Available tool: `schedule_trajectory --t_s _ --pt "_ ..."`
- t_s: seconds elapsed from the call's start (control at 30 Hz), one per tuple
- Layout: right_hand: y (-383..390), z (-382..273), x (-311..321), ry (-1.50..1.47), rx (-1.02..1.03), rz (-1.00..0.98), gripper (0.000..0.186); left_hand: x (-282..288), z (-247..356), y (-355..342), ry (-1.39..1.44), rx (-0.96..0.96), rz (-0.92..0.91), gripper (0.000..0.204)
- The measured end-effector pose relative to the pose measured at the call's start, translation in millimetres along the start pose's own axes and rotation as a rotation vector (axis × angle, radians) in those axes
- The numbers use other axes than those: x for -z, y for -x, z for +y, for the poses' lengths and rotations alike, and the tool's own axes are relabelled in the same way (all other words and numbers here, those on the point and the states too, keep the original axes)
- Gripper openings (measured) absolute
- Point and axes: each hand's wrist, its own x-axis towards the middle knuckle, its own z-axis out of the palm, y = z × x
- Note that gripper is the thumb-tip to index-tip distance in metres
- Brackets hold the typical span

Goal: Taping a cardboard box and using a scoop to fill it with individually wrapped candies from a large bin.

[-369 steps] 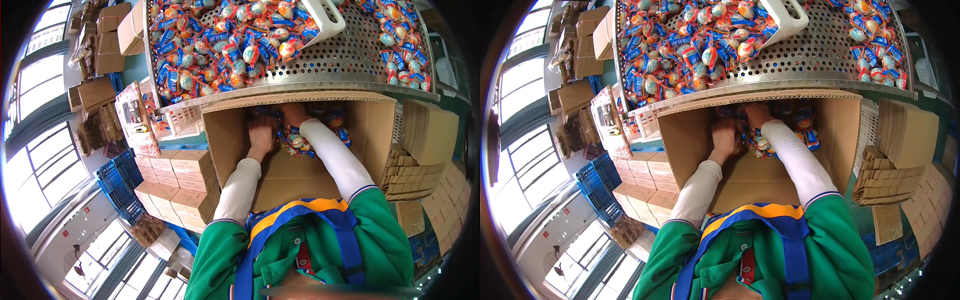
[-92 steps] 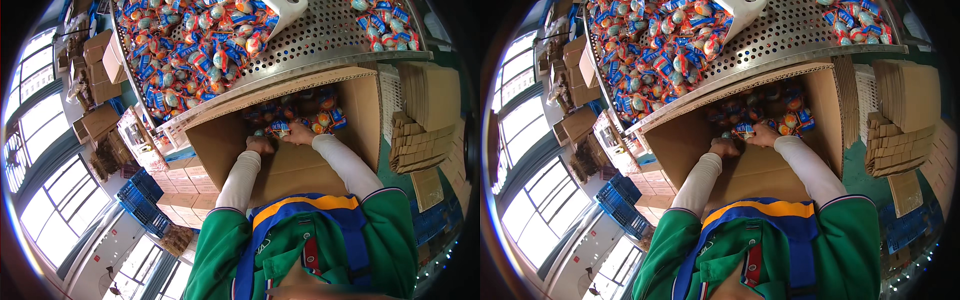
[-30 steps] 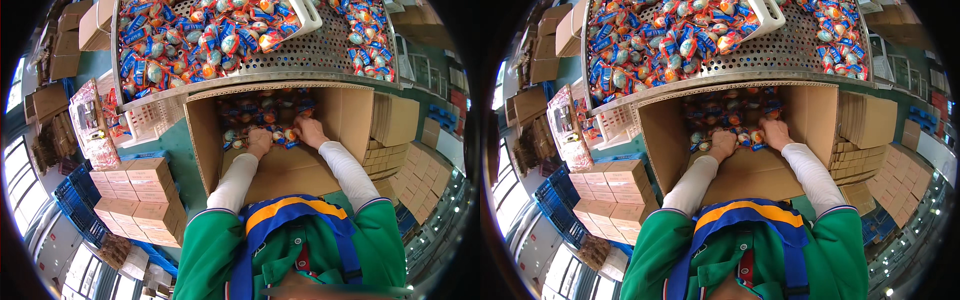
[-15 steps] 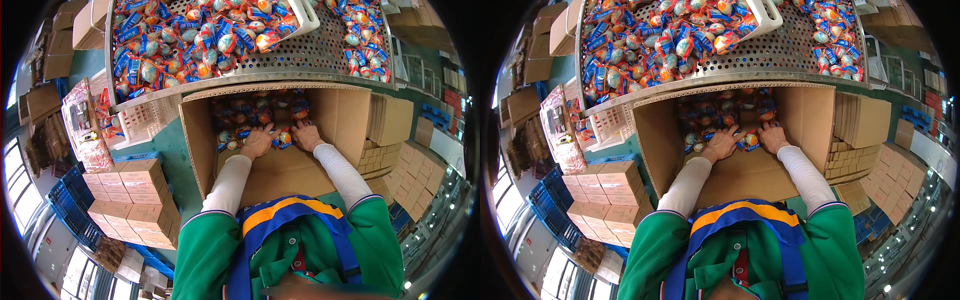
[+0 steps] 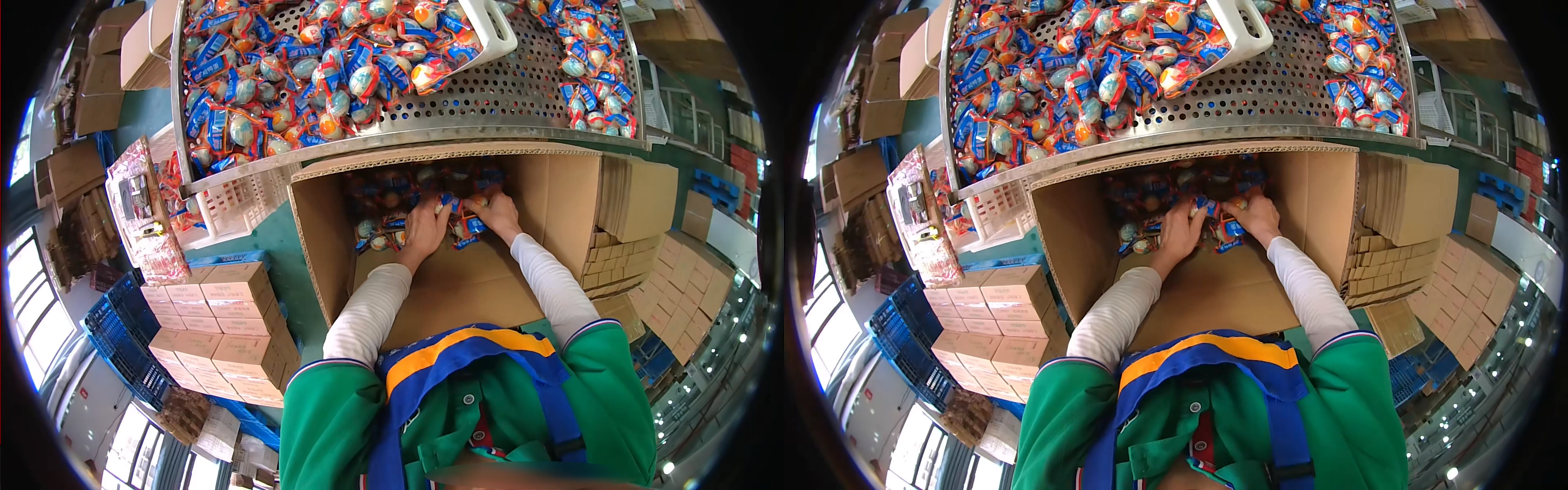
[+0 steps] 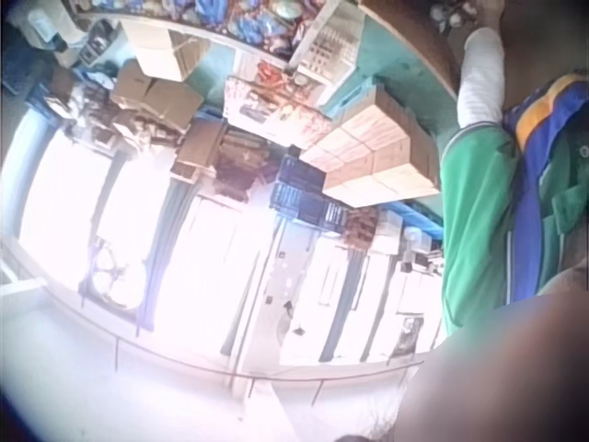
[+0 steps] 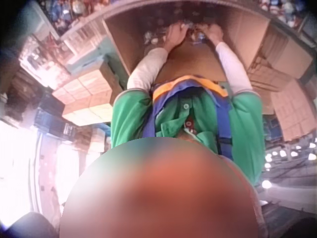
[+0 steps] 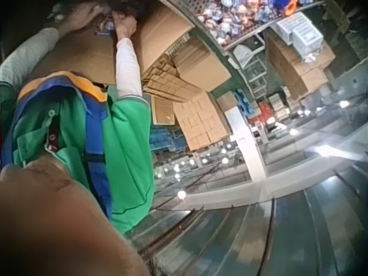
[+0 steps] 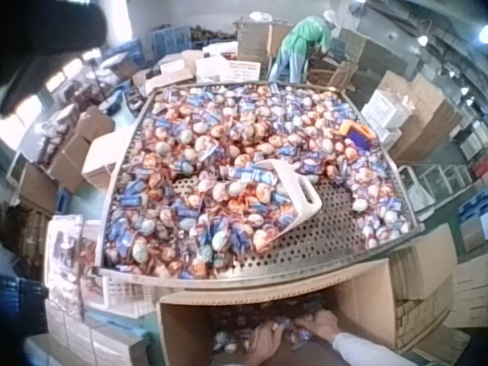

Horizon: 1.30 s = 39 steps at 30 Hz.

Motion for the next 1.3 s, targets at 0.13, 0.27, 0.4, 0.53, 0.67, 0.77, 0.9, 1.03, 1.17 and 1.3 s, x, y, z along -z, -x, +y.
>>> schedule_trajectory --t_s 0.13,0.27,0.4,0.53,0.67,0.77,0.9,1.03,1.17,1.3 --pt "-18.5 12.6 -19.2 -0.640 -0.230 -0.070 0.039 -15.4 8.5 -10.6 0.144 -0.124 0.214 0.034" --pt "-14.0 31.9 0.3 -0.266 0.104 0.097 0.032 -12.9 9.3 -23.5 0.102 -0.088 0.068 0.039" --pt "-16.6 10.7 11.8 0.250 0.427 0.297 0.039 -27.2 -12.2 -21.5 -0.298 -0.260 -0.138 0.046" --pt "-34.2 8.4 14.2 0.574 0.454 0.153 0.040 -47.9 -21.3 -15.0 -0.557 -0.260 -0.274 0.046" --pt "-44.0 12.5 22.7 0.574 0.417 0.010 0.035 -57.2 -22.3 -26.3 -0.563 -0.092 -0.391 0.053" --pt "-35.7 4.6 31.5 0.543 0.462 -0.005 0.036 -61.9 -13.7 -26.8 -0.559 -0.046 -0.286 0.062" --pt "-25.6 1.8 36.7 0.560 0.304 -0.112 0.037 -66.7 -10.6 -22.0 -0.467 -0.048 -0.182 0.060" --pt "-22.1 6.3 43.5 0.550 0.371 -0.079 0.045 -59.6 -39.1 -22.9 -0.524 -0.423 -0.131 0.039" --pt "-27.0 -11.9 60.2 0.626 0.322 -0.133 0.051 -72.9 -48.0 -32.8 -0.658 -0.278 -0.245 0.023" --pt "-20.9 -8.2 62.4 0.626 0.315 0.030 0.047 -54.2 -10.1 -12.5 -0.550 -0.247 -0.357 0.031"
